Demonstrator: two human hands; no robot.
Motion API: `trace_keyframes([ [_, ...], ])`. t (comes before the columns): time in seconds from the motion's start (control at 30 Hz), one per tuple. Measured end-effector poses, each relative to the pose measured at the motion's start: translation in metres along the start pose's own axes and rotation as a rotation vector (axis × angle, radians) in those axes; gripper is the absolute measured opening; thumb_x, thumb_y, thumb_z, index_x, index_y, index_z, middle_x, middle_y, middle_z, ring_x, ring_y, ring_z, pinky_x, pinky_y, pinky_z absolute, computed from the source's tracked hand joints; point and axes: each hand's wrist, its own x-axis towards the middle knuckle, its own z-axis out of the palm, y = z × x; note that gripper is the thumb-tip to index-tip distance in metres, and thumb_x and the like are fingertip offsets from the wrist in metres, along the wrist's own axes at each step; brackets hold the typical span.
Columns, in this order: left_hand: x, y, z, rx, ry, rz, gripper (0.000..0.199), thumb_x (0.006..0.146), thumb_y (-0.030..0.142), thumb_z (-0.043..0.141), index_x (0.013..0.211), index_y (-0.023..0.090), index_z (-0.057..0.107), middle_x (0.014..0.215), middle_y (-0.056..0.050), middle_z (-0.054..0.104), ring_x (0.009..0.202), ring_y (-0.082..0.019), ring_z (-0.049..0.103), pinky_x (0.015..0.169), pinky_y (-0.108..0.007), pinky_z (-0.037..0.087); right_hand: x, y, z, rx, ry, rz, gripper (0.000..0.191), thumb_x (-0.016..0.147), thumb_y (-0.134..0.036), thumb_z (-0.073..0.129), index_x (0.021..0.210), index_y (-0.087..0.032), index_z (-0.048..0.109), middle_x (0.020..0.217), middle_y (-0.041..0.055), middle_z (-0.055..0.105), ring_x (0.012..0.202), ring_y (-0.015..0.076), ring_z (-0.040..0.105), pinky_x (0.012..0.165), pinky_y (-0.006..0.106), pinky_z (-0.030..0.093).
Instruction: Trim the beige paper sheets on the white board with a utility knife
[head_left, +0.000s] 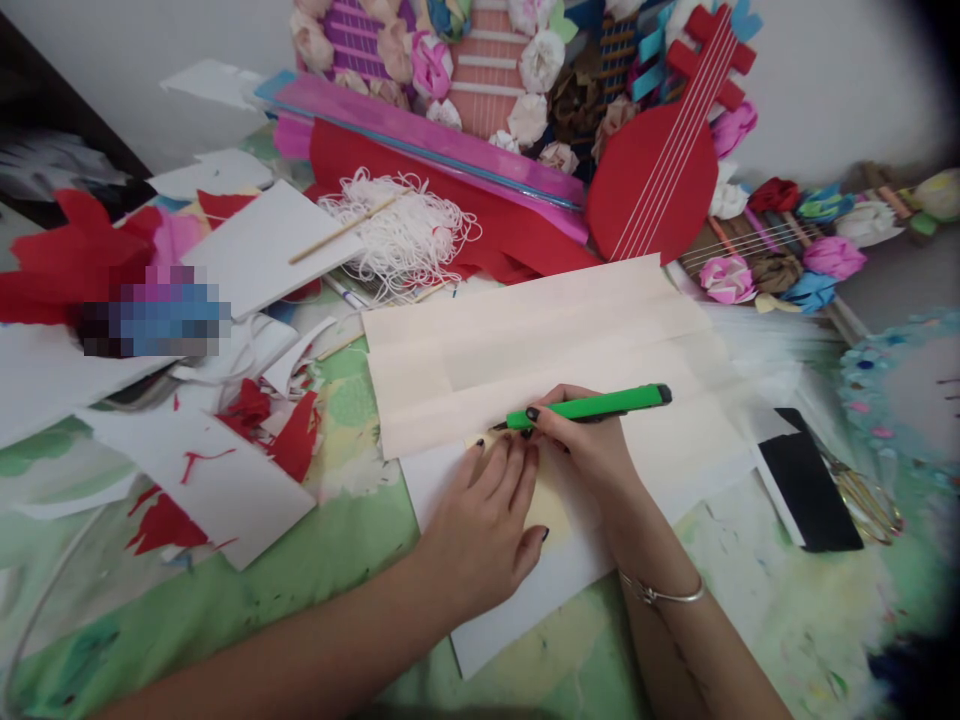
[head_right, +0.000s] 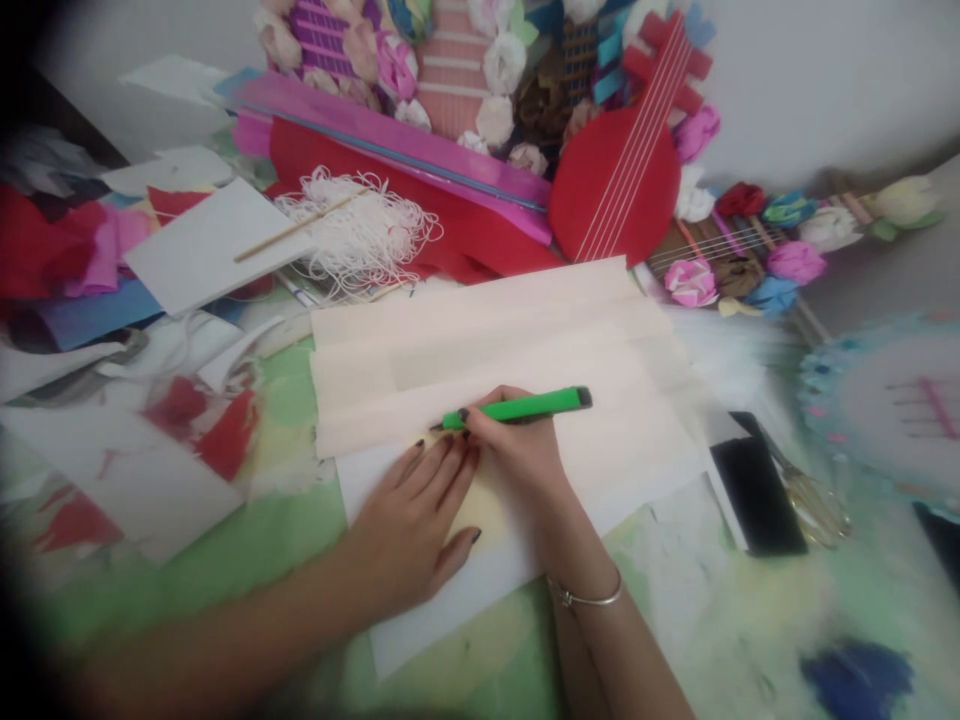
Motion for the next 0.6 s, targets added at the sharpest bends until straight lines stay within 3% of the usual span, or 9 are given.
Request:
trace_keyframes([
  [0.37, -0.0025, 0.0003, -0.0004, -0.013, 0.001, -0.009, 0.061, 0.099, 0.041, 0.032, 0.142, -0.002, 0.043, 0.145, -0.022, 0.047, 0.134, -0.036, 0.044, 0.11, -0.049, 0.027, -0.0021, -0.0025, 0.0012, -0.024, -0.008, 0.006, 0.02, 0.07, -0.028, 0.076, 0.062, -0.018, 0.061, 0.055, -0.0021, 0.061, 0.051, 0.0098, 0.052, 0.052, 0.024, 0.042],
  [0.6, -0.0018, 0.001, -0.0004, -0.018, 0.016, -0.012, 0.061, 0.099, 0.042, 0.035, 0.141, -0.001, 0.045, 0.144, -0.021, 0.049, 0.133, -0.035, 0.046, 0.11, -0.048, 0.026, -0.0025, -0.0014, -0.0007, -0.027, -0.016, -0.027, 0.018, 0.07, -0.027, 0.075, 0.062, -0.018, 0.062, 0.062, 0.0014, 0.068, 0.059, 0.0135, 0.061, 0.057, 0.026, 0.048],
])
